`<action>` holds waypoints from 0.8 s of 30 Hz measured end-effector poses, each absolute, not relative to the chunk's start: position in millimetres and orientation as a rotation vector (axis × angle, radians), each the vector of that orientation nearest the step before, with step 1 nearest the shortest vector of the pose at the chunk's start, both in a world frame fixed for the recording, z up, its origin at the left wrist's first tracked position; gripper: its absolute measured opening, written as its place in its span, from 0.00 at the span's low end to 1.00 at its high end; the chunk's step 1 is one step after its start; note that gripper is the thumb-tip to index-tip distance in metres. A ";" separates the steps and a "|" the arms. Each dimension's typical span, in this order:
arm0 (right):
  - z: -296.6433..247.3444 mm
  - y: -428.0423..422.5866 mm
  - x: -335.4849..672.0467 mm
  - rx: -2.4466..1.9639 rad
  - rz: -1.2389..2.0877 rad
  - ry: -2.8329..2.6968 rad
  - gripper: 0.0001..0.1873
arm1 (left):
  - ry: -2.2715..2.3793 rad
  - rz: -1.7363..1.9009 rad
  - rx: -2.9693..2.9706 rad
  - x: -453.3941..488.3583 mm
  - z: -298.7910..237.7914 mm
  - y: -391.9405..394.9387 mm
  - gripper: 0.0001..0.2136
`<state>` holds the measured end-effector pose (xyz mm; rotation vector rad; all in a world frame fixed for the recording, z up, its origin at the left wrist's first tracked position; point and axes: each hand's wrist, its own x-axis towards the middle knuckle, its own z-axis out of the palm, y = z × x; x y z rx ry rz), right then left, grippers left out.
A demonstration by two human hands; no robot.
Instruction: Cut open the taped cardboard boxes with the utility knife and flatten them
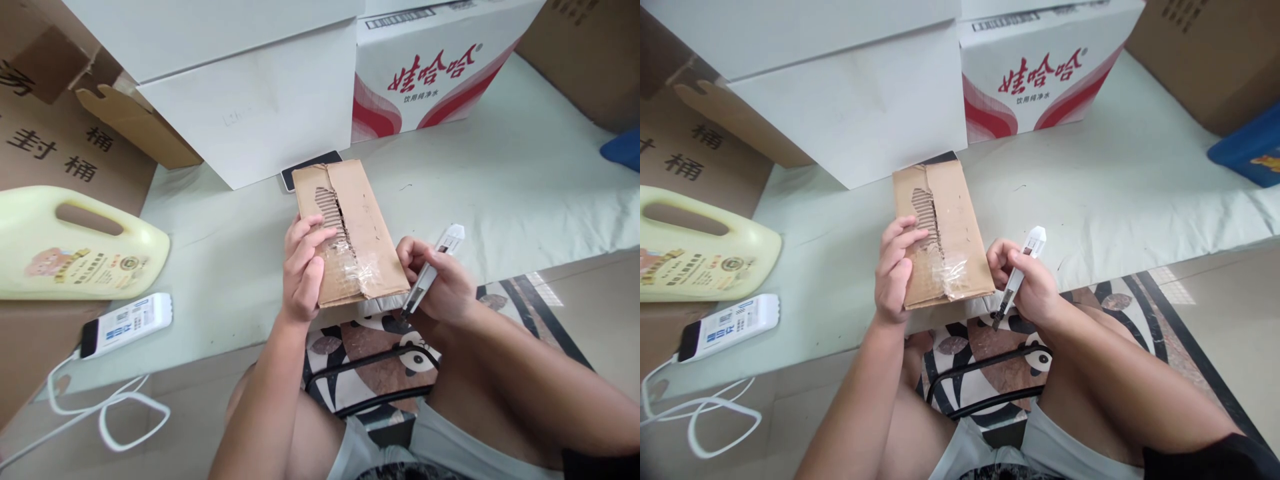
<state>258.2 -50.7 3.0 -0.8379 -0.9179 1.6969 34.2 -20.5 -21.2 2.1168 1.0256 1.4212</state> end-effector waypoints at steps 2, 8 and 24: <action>2.9 -50.5 258.3 -0.825 1.697 -0.916 0.22 | 1.019 1.421 2.116 34.4 -20.7 -20.4 0.20; 2.8 -51.0 257.7 -0.850 1.698 -0.881 0.22 | 1.056 1.415 2.130 34.6 -22.5 -19.5 0.21; 0.4 -51.3 258.1 -0.830 1.685 -0.900 0.22 | 1.023 1.445 2.126 35.2 -23.0 -18.7 0.20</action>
